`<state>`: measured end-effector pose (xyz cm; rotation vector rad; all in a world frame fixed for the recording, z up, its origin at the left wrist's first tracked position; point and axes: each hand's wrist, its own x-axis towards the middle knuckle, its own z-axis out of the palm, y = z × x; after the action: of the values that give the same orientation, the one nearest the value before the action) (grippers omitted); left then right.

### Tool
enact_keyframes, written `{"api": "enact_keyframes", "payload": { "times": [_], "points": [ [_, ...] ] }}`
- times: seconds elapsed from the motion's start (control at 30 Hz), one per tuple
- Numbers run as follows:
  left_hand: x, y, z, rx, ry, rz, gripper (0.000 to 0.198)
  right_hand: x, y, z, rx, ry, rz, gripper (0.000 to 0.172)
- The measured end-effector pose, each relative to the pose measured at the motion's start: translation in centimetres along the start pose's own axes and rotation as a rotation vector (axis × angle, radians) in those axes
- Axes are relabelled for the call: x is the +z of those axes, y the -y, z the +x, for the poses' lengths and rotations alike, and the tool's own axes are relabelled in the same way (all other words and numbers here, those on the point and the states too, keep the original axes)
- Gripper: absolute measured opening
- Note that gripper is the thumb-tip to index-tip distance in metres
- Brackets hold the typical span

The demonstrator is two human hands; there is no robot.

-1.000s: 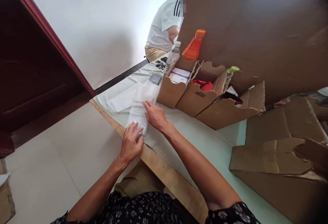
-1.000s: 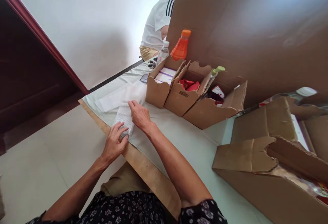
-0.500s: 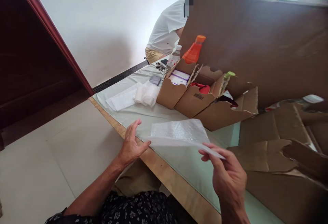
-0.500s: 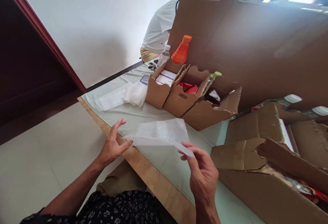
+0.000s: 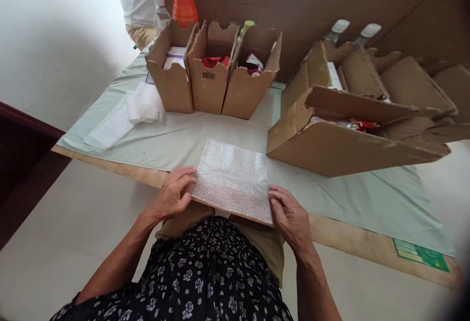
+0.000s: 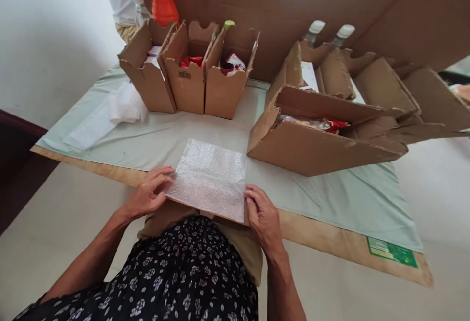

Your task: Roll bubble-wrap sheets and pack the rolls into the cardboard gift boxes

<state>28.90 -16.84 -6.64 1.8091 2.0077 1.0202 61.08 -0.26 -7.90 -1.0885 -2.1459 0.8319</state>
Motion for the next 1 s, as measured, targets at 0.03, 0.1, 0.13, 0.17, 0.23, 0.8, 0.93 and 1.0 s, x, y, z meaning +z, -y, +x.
{"api": "enact_keyframes", "payload": {
  "times": [0.03, 0.1, 0.13, 0.17, 0.23, 0.8, 0.93, 1.0],
  "points": [
    [-0.6, -0.3, -0.1, -0.024, 0.007, -0.016, 0.038, -0.3, -0.1, 0.0, 0.001, -0.035, -0.027, 0.021],
    [-1.5, -1.1, 0.2, -0.065, -0.005, -0.071, 0.044, -0.9, 0.1, 0.2, 0.002, -0.094, -0.060, 0.021],
    [-1.8, -1.5, 0.7, -0.064, -0.007, -0.101, 0.045, -0.9, 0.4, 0.6, -0.013, -0.104, -0.068, 0.021],
    [-1.8, -1.9, 1.2, -0.042, -0.006, -0.123, 0.046, -0.6, 0.8, 1.1, -0.045, -0.098, -0.074, 0.021],
    [-0.9, -2.7, 2.7, 0.041, 0.006, -0.107, 0.045, 0.8, 2.2, 2.5, -0.147, -0.037, -0.101, 0.026],
    [6.1, -2.2, 5.5, 0.005, 0.228, 0.289, 0.054, -0.6, -1.5, -2.9, -0.513, 0.193, -0.497, 0.070],
    [4.7, -2.1, 5.7, -0.010, 0.255, 0.202, 0.056, 2.0, -0.6, -2.6, -0.579, 0.162, -0.517, 0.049],
    [3.5, -1.8, 5.2, -0.013, 0.251, 0.086, 0.061, 2.1, -0.9, -1.8, -0.616, 0.154, -0.462, 0.038]
  ]
}}
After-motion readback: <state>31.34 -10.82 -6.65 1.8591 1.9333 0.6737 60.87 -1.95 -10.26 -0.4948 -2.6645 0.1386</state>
